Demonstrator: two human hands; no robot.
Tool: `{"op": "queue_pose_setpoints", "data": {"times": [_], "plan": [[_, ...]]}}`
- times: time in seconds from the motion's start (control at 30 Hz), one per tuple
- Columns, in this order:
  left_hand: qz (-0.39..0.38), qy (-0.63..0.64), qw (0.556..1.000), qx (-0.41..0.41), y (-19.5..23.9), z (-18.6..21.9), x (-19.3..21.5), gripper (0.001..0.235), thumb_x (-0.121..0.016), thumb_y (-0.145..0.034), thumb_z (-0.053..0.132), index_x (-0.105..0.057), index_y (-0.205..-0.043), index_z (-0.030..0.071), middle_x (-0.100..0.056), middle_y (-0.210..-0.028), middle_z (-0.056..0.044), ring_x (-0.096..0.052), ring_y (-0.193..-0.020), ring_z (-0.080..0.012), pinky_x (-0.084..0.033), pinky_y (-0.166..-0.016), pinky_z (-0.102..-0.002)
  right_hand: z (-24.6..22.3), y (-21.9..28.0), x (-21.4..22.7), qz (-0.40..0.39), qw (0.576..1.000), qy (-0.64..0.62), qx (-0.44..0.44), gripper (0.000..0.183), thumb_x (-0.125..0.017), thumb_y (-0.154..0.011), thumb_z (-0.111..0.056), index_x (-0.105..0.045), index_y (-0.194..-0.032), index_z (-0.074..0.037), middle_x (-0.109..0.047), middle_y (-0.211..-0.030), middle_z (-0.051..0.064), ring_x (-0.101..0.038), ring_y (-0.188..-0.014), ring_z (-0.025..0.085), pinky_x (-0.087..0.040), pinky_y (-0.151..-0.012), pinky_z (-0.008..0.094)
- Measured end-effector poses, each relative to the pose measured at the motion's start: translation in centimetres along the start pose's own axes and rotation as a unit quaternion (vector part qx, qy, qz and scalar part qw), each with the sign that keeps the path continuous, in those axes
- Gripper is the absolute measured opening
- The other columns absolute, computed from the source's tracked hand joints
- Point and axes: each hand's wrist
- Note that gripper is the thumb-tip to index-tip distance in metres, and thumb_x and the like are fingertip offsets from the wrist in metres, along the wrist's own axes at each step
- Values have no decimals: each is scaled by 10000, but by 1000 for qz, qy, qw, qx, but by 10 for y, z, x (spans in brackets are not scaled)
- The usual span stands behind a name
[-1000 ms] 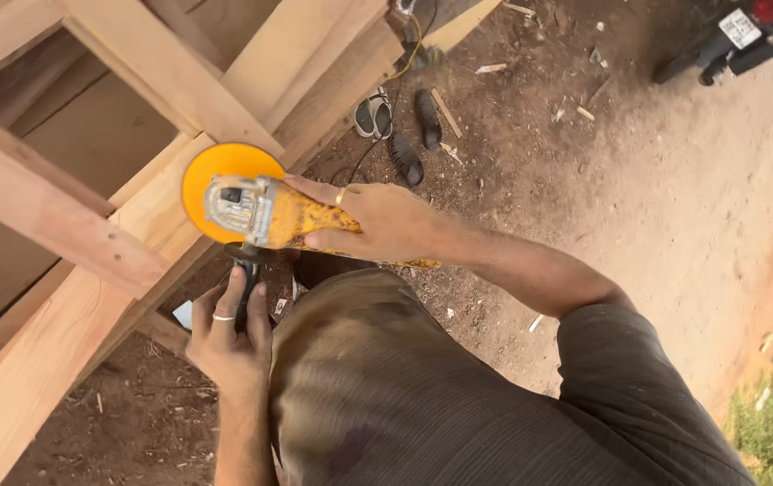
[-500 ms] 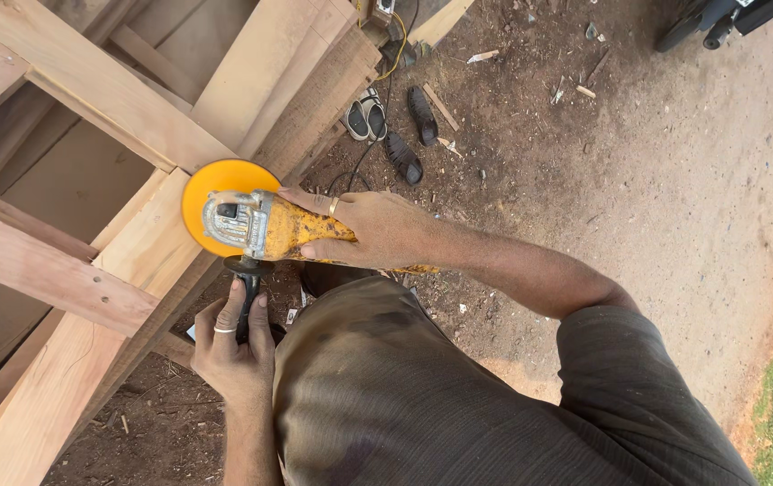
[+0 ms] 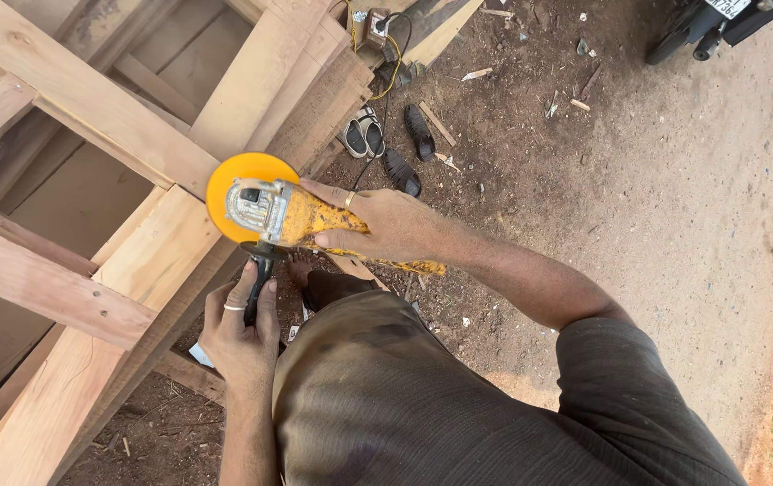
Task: The person uses an angle grinder with a sanding disc to smooth the surfaces of a wooden frame structure. They move the tool along the edges and flat areas of the frame, generating wood dust.
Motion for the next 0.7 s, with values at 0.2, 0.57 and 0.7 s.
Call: {"op": "queue_pose_setpoints", "data": {"times": [0.2,0.57,0.7], "plan": [[31,17,998,-57,-6,34,2,374,-840,-925,183,-731,-1282,182,-718,-1008,-105,-734,-792,-236,-599,-671,-347,0,28,17,-55,983,-46,-166,873,-493,-922,-574,-190,-1658,-216,-781,-907,175,-789,-835,274,-636,-803,384],[66,-46,997,19,18,9,29,388,-780,-954,303,-696,-1333,288,-670,-996,-36,-700,-746,-209,-573,-613,-344,-8,-22,-13,-33,999,28,-9,811,-570,-988,-497,-272,-1669,-172,-685,-1239,309,-668,-1207,402,-509,-1004,448],[112,-46,991,60,29,-3,51,358,-781,-961,291,-710,-1311,285,-682,-1010,-32,-705,-749,-212,-576,-626,-346,-39,-45,-24,-68,996,62,23,816,-574,-976,-510,-276,-1660,-180,-675,-1237,330,-658,-1205,446,-515,-1011,472]]}}
Point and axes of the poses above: each hand's wrist, its own y-axis away from the middle knuckle, its own x-axis out of the back of the hand, z = x × y
